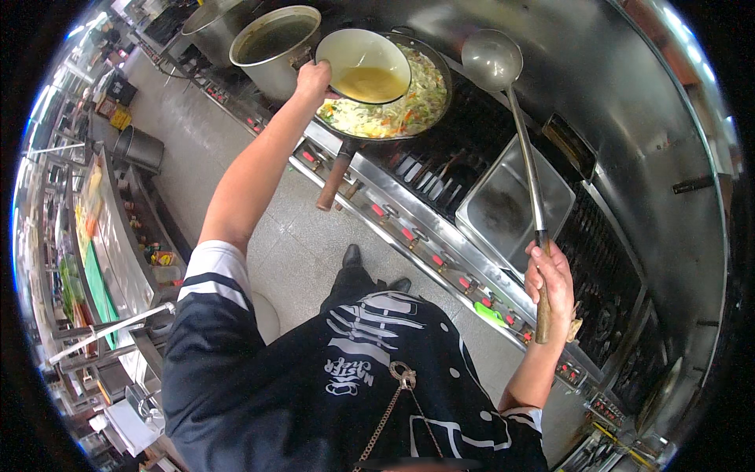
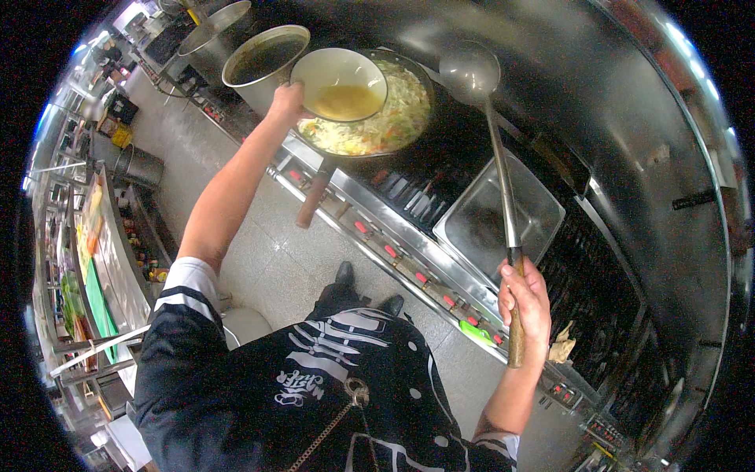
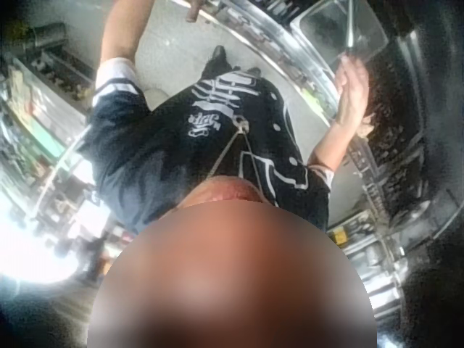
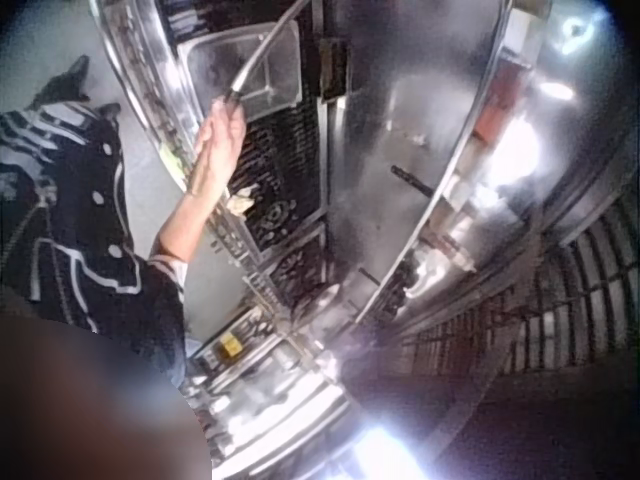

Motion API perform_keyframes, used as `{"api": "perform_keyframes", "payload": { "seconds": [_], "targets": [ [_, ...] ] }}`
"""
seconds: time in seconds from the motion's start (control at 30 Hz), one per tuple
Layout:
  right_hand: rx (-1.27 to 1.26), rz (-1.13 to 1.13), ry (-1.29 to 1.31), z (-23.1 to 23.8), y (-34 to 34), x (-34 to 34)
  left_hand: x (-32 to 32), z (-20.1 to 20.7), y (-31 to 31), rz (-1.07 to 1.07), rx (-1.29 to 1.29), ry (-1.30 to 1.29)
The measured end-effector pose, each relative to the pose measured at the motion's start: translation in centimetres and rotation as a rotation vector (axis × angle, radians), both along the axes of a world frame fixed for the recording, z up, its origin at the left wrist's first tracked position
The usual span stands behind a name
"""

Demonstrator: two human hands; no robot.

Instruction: The person slices red bell peppers on a green cutting board, transfers them to a metal bowl, and adds them to a wok with other vegetables. They then whisk eggs in a bowl and pour the beaten eggs into the wok while stirring the contents.

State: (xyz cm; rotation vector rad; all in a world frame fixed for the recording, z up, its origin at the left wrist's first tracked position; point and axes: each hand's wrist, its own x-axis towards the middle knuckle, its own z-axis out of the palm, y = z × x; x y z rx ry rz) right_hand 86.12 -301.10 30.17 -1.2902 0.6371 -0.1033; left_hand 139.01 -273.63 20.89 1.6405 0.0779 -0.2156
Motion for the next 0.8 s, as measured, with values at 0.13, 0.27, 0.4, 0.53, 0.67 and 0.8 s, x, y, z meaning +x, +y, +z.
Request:
{"api": "perform_keyframes", "payload": {
  "seconds": [0.13, 0.27, 0.4, 0.53, 0.67, 0.8],
  "targets": [
    [-0.021, -0.027, 0.010, 0.5, 1.1, -0.5, 3.8, -3.1, -5.0, -0.049, -0.168, 0.046],
    [-0.022, -0.068, 0.048, 1.3, 2.7, -0.4, 7.0, -4.0, -10.0, -0.050, 0.052, -0.076],
    [-0.031, -0.117, 0.059, 1.6, 4.1, 0.8, 8.4, -2.4, -13.7, -0.002, 0.180, -0.151],
    [-0.023, -0.142, 0.072, 1.5, 4.9, 2.5, 10.4, -0.8, -14.9, -0.075, 0.236, -0.195],
    [0.010, -0.155, 0.063, 1.3, 5.3, 3.8, 13.3, -0.9, -15.5, -0.003, 0.358, -0.248],
    [0.063, -0.170, 0.045, 1.2, 5.4, 4.5, 16.8, -1.7, -14.8, 0.028, 0.344, -0.242]
  ]
}}
